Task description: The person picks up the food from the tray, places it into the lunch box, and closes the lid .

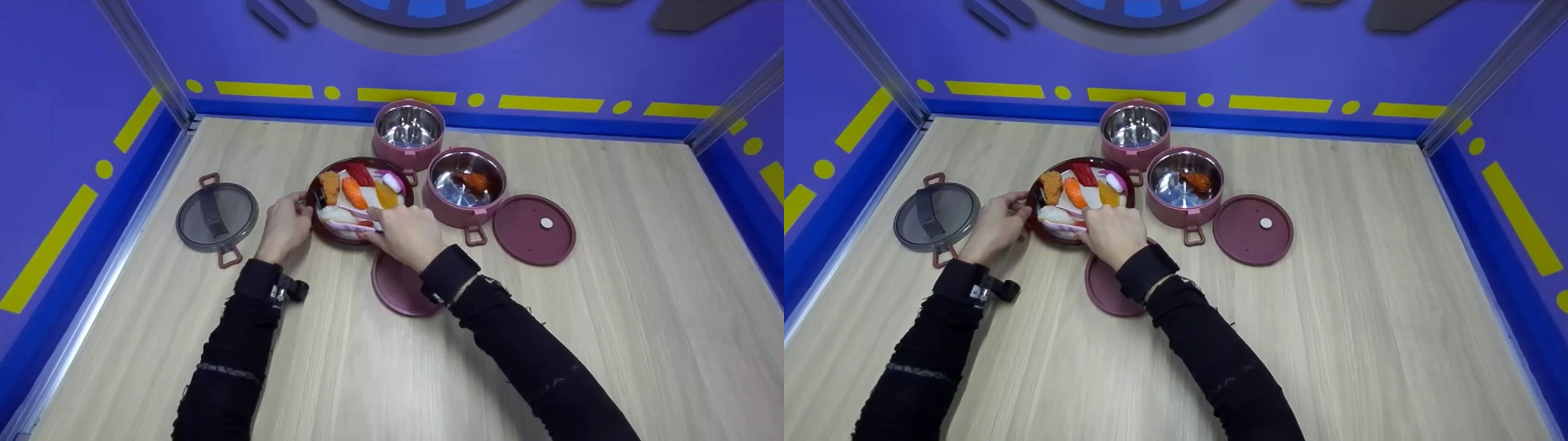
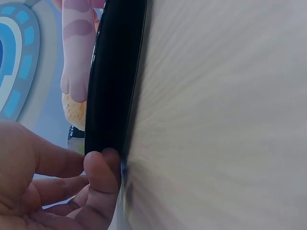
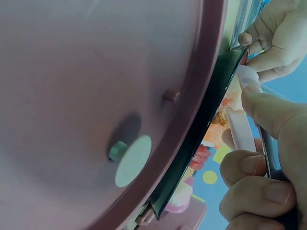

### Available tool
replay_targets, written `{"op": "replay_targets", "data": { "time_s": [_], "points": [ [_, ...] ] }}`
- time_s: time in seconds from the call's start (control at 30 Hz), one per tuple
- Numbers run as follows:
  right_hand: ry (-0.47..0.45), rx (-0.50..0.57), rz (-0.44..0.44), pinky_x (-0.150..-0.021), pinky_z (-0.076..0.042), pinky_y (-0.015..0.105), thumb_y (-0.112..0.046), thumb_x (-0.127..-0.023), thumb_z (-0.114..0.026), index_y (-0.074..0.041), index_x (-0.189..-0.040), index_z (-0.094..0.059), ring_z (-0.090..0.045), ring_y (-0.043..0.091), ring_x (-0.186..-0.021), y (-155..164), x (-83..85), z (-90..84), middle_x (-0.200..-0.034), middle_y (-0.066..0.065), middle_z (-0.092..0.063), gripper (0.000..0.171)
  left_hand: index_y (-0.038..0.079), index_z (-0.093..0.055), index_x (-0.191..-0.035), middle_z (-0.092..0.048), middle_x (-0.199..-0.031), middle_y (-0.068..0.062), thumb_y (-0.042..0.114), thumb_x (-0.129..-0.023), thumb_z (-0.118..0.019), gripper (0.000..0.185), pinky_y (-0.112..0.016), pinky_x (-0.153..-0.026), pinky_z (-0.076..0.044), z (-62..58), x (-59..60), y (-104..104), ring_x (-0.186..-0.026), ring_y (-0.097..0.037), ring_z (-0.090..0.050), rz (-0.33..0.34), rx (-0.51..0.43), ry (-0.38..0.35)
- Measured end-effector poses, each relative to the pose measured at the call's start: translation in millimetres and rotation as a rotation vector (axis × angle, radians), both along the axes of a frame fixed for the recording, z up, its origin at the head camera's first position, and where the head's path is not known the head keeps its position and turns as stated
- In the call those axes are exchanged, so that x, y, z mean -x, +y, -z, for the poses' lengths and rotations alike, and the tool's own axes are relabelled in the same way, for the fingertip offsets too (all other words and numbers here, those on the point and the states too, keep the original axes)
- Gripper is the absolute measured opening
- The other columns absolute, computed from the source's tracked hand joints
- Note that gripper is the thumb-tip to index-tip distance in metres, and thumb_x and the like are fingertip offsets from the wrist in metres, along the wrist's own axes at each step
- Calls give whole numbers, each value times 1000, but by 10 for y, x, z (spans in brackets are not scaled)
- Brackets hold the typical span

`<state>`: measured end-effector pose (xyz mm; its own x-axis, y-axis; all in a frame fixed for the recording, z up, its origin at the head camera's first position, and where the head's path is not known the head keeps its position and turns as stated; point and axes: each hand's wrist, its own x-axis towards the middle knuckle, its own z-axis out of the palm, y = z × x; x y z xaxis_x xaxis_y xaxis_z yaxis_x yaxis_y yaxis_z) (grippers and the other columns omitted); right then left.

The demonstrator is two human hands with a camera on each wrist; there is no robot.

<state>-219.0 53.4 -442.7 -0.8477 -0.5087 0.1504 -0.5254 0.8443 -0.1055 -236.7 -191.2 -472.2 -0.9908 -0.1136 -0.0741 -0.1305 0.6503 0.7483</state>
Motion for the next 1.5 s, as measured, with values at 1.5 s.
{"op": "replay_targets", "data": {
  "time_s": [1.5],
  "points": [
    [54,20,-16,-51,-54,44,-49,-98,-71,-23,-127,-75,-70,29,-68,73,-65,-151,-78,10,-72,40,-2,-50,-152,-65,-118,-21,9,-106,-47,47,-49,-109,-46,1,-21,25,-117,-35,-60,18,8,1]
  ]
}}
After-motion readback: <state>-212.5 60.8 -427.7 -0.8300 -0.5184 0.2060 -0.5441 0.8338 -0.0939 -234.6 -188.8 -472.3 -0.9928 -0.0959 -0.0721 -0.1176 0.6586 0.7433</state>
